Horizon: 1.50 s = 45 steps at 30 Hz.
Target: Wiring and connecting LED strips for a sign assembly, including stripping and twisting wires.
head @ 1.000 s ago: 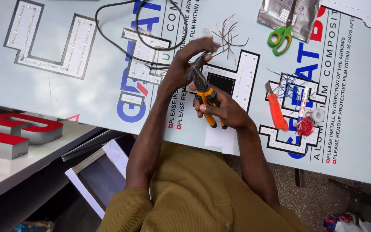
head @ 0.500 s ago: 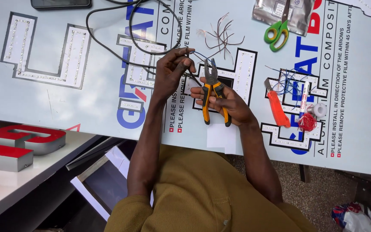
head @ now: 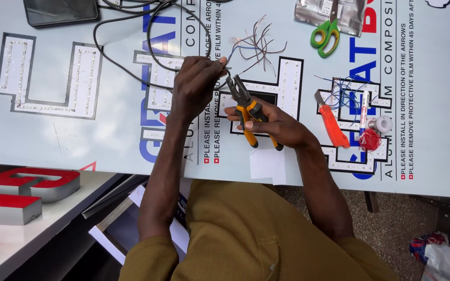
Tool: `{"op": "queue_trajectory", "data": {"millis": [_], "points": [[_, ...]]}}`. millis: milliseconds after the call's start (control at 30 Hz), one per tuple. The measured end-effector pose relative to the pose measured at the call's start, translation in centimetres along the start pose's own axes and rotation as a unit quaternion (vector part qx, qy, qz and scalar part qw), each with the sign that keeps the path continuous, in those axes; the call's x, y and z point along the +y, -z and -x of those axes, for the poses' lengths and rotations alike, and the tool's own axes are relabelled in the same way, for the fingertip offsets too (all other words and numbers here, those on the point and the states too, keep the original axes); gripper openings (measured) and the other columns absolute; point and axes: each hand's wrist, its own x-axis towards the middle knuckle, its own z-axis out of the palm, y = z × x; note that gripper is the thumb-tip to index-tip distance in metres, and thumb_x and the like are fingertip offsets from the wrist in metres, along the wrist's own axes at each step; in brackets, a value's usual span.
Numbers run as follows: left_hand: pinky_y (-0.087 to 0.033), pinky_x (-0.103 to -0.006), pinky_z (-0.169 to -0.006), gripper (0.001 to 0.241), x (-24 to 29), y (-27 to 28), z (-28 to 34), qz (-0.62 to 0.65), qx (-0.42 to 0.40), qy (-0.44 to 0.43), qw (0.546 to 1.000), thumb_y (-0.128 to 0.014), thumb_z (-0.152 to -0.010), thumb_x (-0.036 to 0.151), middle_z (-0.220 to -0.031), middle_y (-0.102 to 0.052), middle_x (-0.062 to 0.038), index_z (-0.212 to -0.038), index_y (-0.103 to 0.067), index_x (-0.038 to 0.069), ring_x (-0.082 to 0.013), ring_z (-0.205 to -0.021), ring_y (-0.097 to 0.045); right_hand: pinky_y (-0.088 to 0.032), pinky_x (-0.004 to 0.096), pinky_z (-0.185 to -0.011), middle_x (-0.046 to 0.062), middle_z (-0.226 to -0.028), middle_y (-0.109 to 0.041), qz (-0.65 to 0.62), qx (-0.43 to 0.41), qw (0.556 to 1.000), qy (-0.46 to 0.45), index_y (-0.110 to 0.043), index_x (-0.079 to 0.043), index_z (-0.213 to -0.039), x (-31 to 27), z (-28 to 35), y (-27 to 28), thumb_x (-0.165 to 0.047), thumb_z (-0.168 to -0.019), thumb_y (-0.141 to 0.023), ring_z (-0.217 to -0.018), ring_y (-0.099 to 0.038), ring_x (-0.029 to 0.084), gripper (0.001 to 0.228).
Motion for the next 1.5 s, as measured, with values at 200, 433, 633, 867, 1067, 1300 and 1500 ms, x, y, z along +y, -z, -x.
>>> {"op": "queue_trajectory", "data": {"millis": [200, 433, 633, 867, 1067, 1300, 1500], "points": [[-0.062, -0.0428, -0.089, 0.016, -0.7, 0.3, 1.0, 0.006, -0.075, -0.039, 0.996, -0.087, -0.101, -0.005, -0.096, -0.083, -0.015, -0.115, -0.087, 0.002, -0.0355, -0.099, -0.080, -0.057, 0.062, -0.117, 0.033, -0.154, -0.061, 0.074, -0.005, 0.996, -0.051, -0.040, -0.002, -0.174, -1.5, 0.6, 1.6, -0.020, -0.105, -0.068, -0.142, -0.068, 0.048, 0.076], [-0.061, -0.0464, -0.094, 0.018, -0.7, 1.7, 1.2, 0.006, -0.145, -0.064, 0.987, -0.080, -0.105, -0.006, -0.099, -0.081, -0.016, -0.121, -0.085, 0.002, -0.0384, -0.107, -0.078, -0.059, 0.058, -0.113, 0.033, -0.149, -0.063, 0.101, -0.025, 0.990, -0.098, -0.038, -0.001, -0.175, -1.6, 0.6, 2.4, -0.021, -0.106, -0.065, -0.135, -0.073, 0.046, 0.077], [-0.061, -0.0439, -0.096, 0.016, -1.3, 1.8, 1.8, -0.038, -0.221, -0.080, 0.971, -0.084, -0.102, -0.004, -0.097, -0.081, -0.014, -0.115, -0.084, 0.004, -0.0332, -0.108, -0.079, -0.062, 0.052, -0.103, 0.025, -0.126, -0.070, 0.139, -0.048, 0.983, -0.110, -0.044, 0.001, -0.172, -0.9, 0.8, 2.9, -0.020, -0.111, -0.061, -0.117, -0.077, 0.037, 0.067], [-0.060, -0.0480, -0.096, 0.017, 0.0, 3.0, 0.8, 0.084, -0.214, 0.012, 0.973, -0.079, -0.106, -0.008, -0.100, -0.080, -0.018, -0.120, -0.084, 0.001, -0.0395, -0.109, -0.078, -0.062, 0.045, -0.085, 0.017, -0.100, -0.069, 0.082, -0.041, 0.992, -0.082, -0.051, -0.003, -0.164, 2.1, 0.2, 2.9, -0.022, -0.112, -0.063, -0.091, -0.078, 0.028, 0.057], [-0.046, -0.0624, -0.124, 0.025, 2.0, 5.2, -0.7, 0.309, -0.214, 0.251, 0.892, -0.065, -0.119, 0.010, -0.119, -0.082, -0.023, -0.139, -0.078, 0.003, -0.0452, -0.127, -0.076, -0.057, 0.041, -0.075, 0.009, -0.077, -0.064, 0.103, -0.034, 0.993, -0.036, -0.060, -0.001, -0.152, 3.3, -1.6, 1.4, -0.022, -0.114, -0.063, -0.074, -0.069, 0.024, 0.044], [-0.053, -0.0532, -0.116, 0.016, 2.6, 5.5, -0.9, 0.354, -0.112, 0.368, 0.852, -0.070, -0.117, 0.015, -0.097, -0.081, -0.009, -0.123, -0.081, 0.004, -0.0198, -0.102, -0.074, -0.055, 0.038, -0.071, 0.009, -0.075, -0.063, 0.075, -0.038, 0.996, 0.000, -0.062, -0.003, -0.144, 4.8, -4.9, -0.9, -0.017, -0.114, -0.066, -0.069, -0.066, 0.021, 0.034], [-0.053, -0.0491, -0.119, 0.038, 1.1, 6.8, 0.6, 0.427, -0.025, 0.343, 0.837, -0.044, -0.127, 0.026, -0.088, -0.053, -0.003, -0.136, -0.067, -0.003, -0.0223, -0.100, -0.073, -0.057, 0.039, -0.071, 0.011, -0.081, -0.063, 0.045, -0.057, 0.997, 0.006, -0.060, -0.005, -0.145, 5.2, -7.6, -2.1, -0.018, -0.112, -0.069, -0.071, -0.067, 0.021, 0.037]]}}
